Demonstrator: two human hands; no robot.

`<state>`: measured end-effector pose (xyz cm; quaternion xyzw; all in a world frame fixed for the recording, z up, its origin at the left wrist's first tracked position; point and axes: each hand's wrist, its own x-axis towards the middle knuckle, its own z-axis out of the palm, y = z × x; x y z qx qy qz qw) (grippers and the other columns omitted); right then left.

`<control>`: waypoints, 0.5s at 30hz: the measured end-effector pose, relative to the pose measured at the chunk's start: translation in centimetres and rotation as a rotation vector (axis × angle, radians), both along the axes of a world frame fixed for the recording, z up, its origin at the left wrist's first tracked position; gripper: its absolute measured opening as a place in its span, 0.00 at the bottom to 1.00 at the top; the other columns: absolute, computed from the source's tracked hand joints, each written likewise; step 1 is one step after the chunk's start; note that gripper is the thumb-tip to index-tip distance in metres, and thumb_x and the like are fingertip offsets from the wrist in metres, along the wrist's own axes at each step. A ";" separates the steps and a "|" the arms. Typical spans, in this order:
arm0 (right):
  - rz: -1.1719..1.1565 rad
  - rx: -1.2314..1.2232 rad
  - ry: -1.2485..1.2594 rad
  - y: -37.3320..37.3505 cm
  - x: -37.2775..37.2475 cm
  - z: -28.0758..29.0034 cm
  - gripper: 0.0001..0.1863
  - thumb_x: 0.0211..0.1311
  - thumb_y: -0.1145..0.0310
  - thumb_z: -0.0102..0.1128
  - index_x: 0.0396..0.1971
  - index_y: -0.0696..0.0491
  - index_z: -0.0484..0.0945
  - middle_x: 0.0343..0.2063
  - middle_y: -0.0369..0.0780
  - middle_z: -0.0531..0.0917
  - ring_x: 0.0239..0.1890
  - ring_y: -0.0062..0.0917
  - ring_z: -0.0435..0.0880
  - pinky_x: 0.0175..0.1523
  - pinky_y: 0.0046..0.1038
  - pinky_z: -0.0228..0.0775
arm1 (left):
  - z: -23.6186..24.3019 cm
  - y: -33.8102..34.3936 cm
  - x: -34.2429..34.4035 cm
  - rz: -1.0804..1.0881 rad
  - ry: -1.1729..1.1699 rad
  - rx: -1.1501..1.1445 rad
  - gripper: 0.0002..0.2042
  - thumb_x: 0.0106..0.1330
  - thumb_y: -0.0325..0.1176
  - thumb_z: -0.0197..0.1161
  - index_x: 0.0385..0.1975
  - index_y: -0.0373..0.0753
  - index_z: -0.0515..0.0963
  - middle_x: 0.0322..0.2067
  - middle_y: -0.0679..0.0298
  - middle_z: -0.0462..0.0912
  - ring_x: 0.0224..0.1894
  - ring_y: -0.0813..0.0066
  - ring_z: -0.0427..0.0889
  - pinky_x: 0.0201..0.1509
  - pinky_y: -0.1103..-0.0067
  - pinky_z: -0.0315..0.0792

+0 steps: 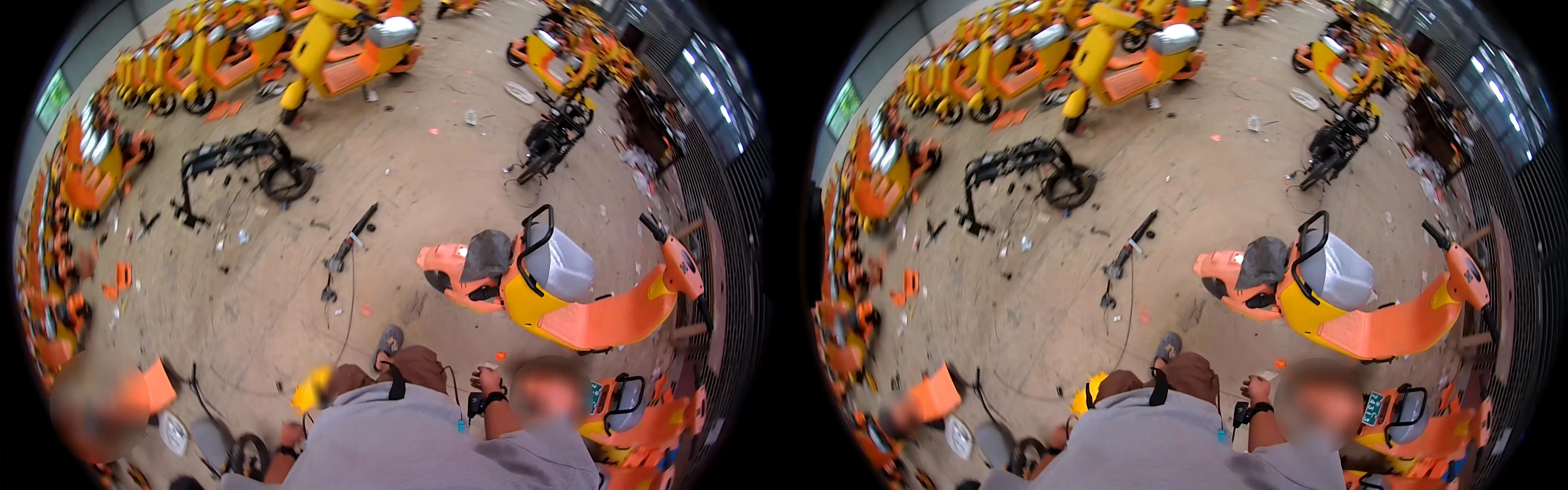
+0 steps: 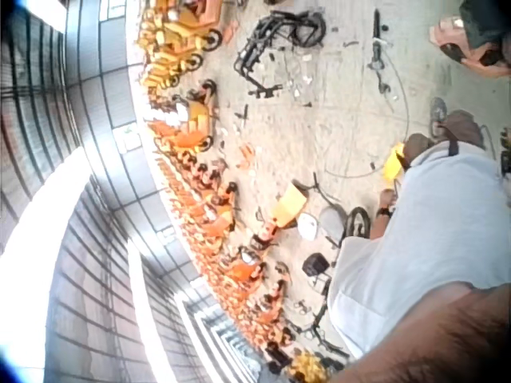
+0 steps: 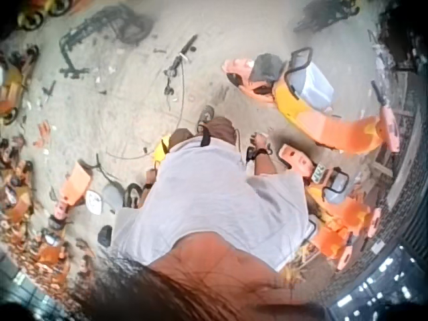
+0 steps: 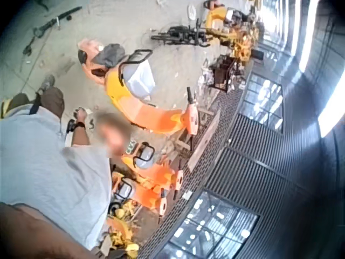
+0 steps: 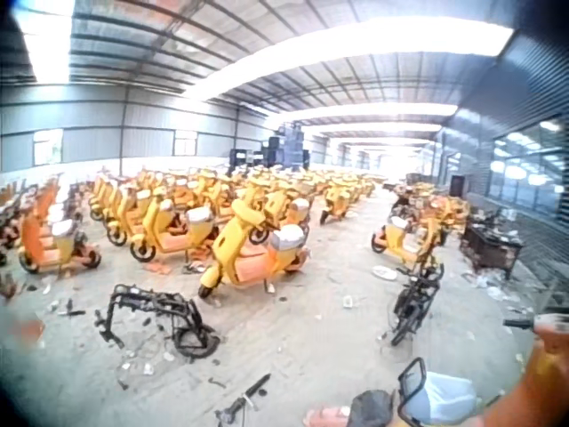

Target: The person works on a disassembled electric scooter in a workshop filled with similar scooters. They use a wrench to tighten bolts on the rear wheel and frame, then move to another scooter to adjust the handlebar stem.

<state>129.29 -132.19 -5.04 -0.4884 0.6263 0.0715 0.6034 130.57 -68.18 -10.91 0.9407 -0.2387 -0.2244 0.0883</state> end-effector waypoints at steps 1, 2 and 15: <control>-0.007 -0.039 0.000 -1.6 2.2 0.3 0.15 0.59 0.68 0.47 0.45 0.58 0.70 0.31 0.43 0.80 0.24 0.31 0.81 0.29 0.29 0.75 | -0.2 -2.3 0.5 0.004 0.099 -0.029 0.08 0.49 0.38 0.58 0.18 0.41 0.78 0.21 0.61 0.80 0.26 0.61 0.79 0.28 0.67 0.72; -0.014 -0.070 -0.033 -2.7 4.5 1.5 0.14 0.60 0.69 0.46 0.44 0.58 0.71 0.30 0.43 0.80 0.23 0.30 0.80 0.27 0.29 0.75 | 0.7 -3.1 0.2 0.391 0.464 -0.042 0.09 0.49 0.38 0.58 0.18 0.40 0.78 0.21 0.61 0.80 0.26 0.62 0.79 0.28 0.67 0.72; -0.017 -0.158 -0.074 -9.6 24.4 1.5 0.15 0.61 0.64 0.50 0.42 0.59 0.74 0.30 0.44 0.80 0.21 0.31 0.81 0.25 0.28 0.74 | 6.5 -21.6 41.6 0.990 0.622 -0.579 0.11 0.56 0.34 0.57 0.23 0.30 0.77 0.19 0.56 0.80 0.21 0.70 0.81 0.26 0.77 0.76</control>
